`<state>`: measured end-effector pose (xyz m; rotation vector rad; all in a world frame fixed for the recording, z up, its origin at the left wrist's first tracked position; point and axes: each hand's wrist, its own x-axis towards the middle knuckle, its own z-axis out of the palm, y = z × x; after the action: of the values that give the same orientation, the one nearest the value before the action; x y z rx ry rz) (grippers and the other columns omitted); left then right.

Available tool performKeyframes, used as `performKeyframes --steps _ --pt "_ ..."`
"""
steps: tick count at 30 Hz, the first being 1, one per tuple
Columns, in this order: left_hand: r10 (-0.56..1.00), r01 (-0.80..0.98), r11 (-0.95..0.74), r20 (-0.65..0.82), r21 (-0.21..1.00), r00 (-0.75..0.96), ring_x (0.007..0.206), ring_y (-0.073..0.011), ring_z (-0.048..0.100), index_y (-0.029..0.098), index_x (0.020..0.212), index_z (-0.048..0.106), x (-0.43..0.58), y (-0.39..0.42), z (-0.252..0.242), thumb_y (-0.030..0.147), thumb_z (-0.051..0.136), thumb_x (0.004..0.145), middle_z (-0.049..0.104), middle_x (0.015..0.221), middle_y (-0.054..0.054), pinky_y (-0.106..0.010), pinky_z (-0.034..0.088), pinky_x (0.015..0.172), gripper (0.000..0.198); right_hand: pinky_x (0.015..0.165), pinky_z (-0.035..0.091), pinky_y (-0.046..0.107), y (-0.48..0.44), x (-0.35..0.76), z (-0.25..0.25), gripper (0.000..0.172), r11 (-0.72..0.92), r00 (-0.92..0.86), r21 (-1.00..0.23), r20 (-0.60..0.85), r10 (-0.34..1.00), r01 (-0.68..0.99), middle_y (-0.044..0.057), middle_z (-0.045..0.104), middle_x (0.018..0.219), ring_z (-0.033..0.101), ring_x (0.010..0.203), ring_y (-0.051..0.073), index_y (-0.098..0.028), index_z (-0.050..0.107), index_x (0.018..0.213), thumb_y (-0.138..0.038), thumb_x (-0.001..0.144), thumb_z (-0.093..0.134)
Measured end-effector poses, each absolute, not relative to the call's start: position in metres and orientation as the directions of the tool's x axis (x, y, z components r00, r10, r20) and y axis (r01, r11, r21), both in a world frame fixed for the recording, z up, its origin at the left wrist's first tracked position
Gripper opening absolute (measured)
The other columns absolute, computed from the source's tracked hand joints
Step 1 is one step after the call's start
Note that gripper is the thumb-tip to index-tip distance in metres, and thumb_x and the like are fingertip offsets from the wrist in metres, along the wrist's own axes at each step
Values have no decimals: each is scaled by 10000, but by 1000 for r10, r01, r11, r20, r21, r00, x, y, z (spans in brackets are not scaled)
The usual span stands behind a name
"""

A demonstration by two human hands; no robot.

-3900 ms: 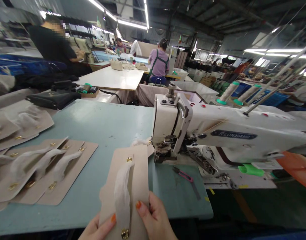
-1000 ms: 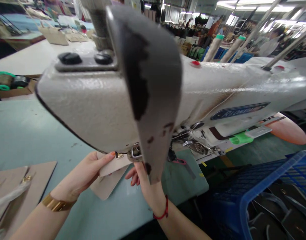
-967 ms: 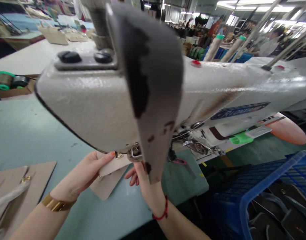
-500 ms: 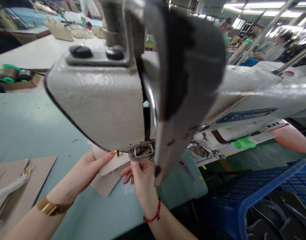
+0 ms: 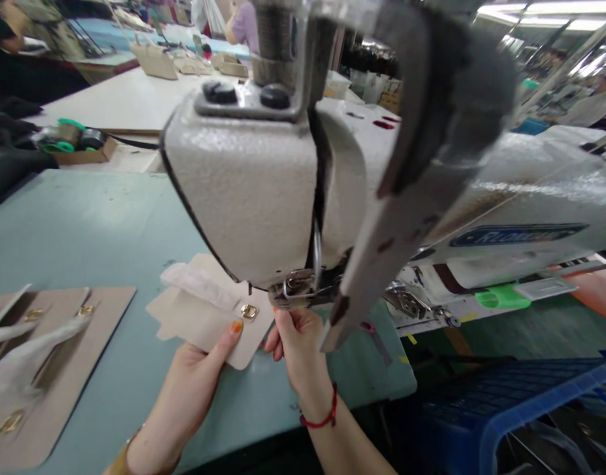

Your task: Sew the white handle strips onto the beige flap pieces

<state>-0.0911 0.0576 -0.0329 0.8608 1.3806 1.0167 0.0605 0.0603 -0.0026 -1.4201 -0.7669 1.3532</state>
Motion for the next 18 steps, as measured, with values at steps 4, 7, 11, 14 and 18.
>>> performKeyframes --steps 4,7,11,14,18 --pt "915 16 356 -346 934 -208 1174 -344 604 143 1065 724 -68 33 -28 525 734 723 715 1180 -110 -509 399 1091 514 384 253 180 60 73 0 488 -289 164 -947 -310 937 -137 -26 415 340 330 323 56 -176 461 380 -314 846 496" --pt "903 31 338 -314 941 -294 1196 -347 592 134 1035 730 -48 19 -23 546 708 735 702 1201 -127 -520 361 1119 511 389 249 185 61 82 2 502 -299 127 -946 -313 941 -123 -33 403 351 333 333 54 -185 416 389 -368 843 528" --pt "899 43 324 -294 945 -324 1228 -335 574 138 1034 728 -25 6 -20 532 677 768 712 1178 -130 -486 341 1140 478 388 242 186 63 95 1 491 -260 93 -965 -262 960 -41 -47 395 366 328 337 54 -185 413 449 -420 858 549" --pt "888 -12 332 -317 943 -332 1185 -345 604 126 1002 731 -9 0 -20 564 664 764 727 1131 -149 -483 396 1103 503 399 241 185 64 105 3 491 -194 59 -979 -190 980 68 -50 392 395 341 365 59 -181 410 492 -436 893 532" --pt "851 -238 401 -456 885 -260 1001 -335 697 118 1003 736 7 -3 -27 590 693 732 747 1063 -147 -427 568 908 545 435 273 189 57 120 8 515 -126 -20 -959 -135 991 254 -45 393 435 382 415 71 -177 400 517 -454 940 497"
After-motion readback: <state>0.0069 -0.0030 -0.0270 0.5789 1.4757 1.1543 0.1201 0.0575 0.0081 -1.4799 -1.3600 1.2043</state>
